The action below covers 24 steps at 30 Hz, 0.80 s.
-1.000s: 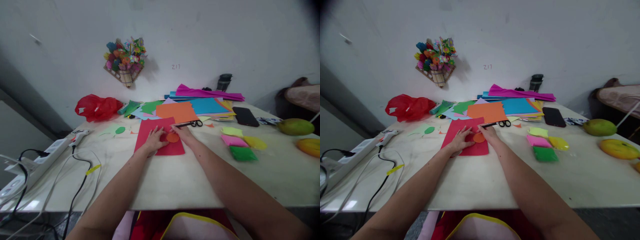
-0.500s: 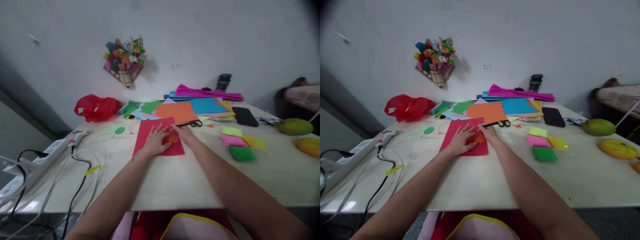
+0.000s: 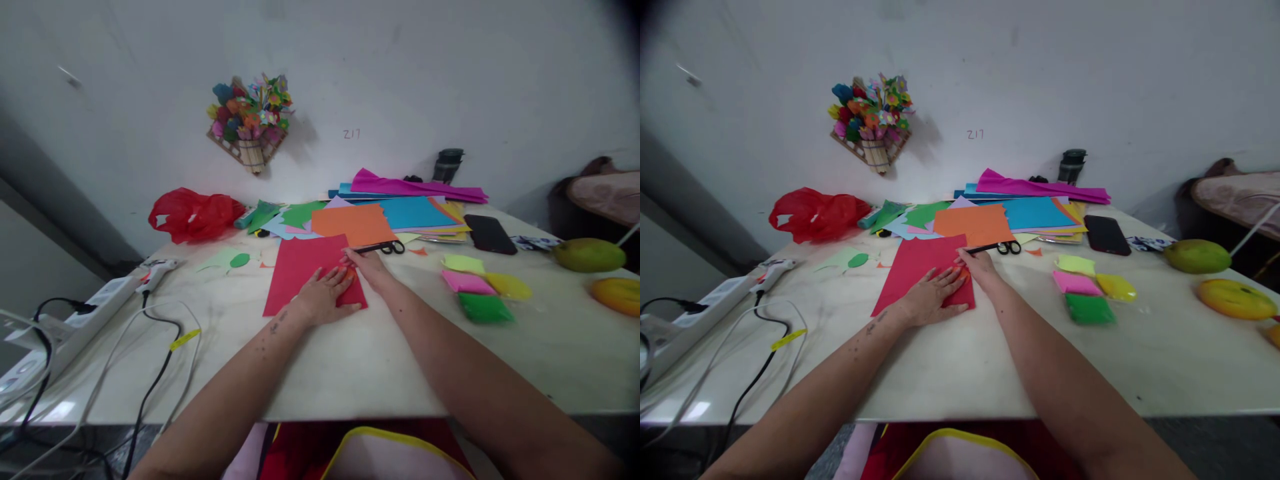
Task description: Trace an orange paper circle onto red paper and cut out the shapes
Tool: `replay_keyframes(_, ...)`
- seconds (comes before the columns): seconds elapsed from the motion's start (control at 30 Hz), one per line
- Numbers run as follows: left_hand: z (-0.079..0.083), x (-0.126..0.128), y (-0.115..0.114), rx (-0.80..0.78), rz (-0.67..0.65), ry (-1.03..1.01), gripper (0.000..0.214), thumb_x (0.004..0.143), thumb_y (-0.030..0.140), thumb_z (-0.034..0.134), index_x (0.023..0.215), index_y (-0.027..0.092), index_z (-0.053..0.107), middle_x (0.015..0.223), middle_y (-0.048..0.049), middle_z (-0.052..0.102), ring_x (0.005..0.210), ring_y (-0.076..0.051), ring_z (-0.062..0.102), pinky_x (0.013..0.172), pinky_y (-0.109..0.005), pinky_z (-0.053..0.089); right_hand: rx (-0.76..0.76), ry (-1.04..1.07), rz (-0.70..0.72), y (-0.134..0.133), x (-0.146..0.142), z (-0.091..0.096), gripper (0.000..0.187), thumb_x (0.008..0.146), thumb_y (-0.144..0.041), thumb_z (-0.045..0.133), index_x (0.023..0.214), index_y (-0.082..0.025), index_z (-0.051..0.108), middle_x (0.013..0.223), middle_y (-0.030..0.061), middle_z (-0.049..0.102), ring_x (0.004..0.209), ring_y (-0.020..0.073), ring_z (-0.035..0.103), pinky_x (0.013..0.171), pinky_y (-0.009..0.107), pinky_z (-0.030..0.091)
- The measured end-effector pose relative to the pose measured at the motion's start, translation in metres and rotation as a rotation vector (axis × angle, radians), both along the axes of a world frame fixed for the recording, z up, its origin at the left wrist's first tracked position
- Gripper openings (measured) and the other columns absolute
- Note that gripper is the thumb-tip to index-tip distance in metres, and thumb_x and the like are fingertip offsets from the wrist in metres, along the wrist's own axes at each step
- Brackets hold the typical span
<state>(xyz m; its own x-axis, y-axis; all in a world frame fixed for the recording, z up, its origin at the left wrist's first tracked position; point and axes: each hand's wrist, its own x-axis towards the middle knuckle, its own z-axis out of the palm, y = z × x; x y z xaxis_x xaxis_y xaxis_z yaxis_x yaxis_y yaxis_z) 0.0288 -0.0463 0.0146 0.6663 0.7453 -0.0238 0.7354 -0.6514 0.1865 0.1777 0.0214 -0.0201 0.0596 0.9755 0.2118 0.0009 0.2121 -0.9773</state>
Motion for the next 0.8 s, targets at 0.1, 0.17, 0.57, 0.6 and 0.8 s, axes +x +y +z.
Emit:
replay_keyframes(0.1, 0.001, 0.001, -0.001, -0.021, 0.009, -0.026, 0.076, 0.075, 0.068, 0.026, 0.134, 0.021, 0.027, 0.142, -0.0066, 0.018, 0.130, -0.024, 0.011, 0.105, -0.042, 0.003, 0.019, -0.048, 0.002, 0.002, 0.001, -0.003, 0.022, 0.070, -0.037, 0.055, 0.075, -0.017, 0.062, 0.067, 0.0057, 0.065, 0.065, 0.0152, 0.060, 0.067, 0.031, 0.047)
replay_keyframes(0.17, 0.001, 0.001, -0.001, -0.035, 0.018, -0.024, 0.078, 0.074, 0.069, 0.027, 0.135, 0.019, 0.026, 0.142, -0.0076, 0.017, 0.131, -0.024, 0.010, 0.105, -0.041, 0.007, 0.024, -0.083, -0.002, 0.003, 0.002, -0.005, 0.023, 0.071, -0.038, 0.054, 0.076, -0.017, 0.062, 0.068, 0.0056, 0.065, 0.066, 0.0153, 0.060, 0.068, 0.031, 0.047)
replay_keyframes(0.57, -0.001, 0.002, -0.002, 0.055, 0.020, -0.047, 0.072, 0.076, 0.068, 0.026, 0.131, 0.022, 0.034, 0.141, -0.0044, 0.024, 0.131, -0.025, 0.010, 0.105, -0.041, 0.004, 0.040, -0.128, -0.023, 0.004, 0.002, -0.005, 0.025, 0.071, -0.040, 0.052, 0.076, -0.017, 0.063, 0.070, 0.0054, 0.065, 0.069, 0.0157, 0.061, 0.070, 0.031, 0.046)
replay_keyframes(0.6, -0.001, 0.002, -0.002, 0.088, 0.019, -0.047, 0.071, 0.076, 0.067, 0.026, 0.130, 0.023, 0.036, 0.140, -0.0037, 0.026, 0.131, -0.026, 0.010, 0.105, -0.042, 0.002, 0.040, -0.099, -0.027, 0.002, 0.002, -0.003, 0.025, 0.071, -0.039, 0.053, 0.076, -0.017, 0.062, 0.070, 0.0053, 0.065, 0.068, 0.0156, 0.061, 0.069, 0.031, 0.046)
replay_keyframes(0.8, 0.003, 0.003, -0.005, 0.217, 0.027, -0.017, 0.062, 0.080, 0.060, 0.025, 0.124, 0.022, 0.045, 0.127, -0.0057, 0.046, 0.118, -0.028, 0.035, 0.103, -0.040, 0.014, 0.002, -0.002, -0.097, -0.006, 0.004, 0.012, 0.019, 0.068, -0.031, 0.053, 0.076, -0.016, 0.061, 0.060, 0.0039, 0.063, 0.059, 0.0151, 0.059, 0.058, 0.028, 0.044)
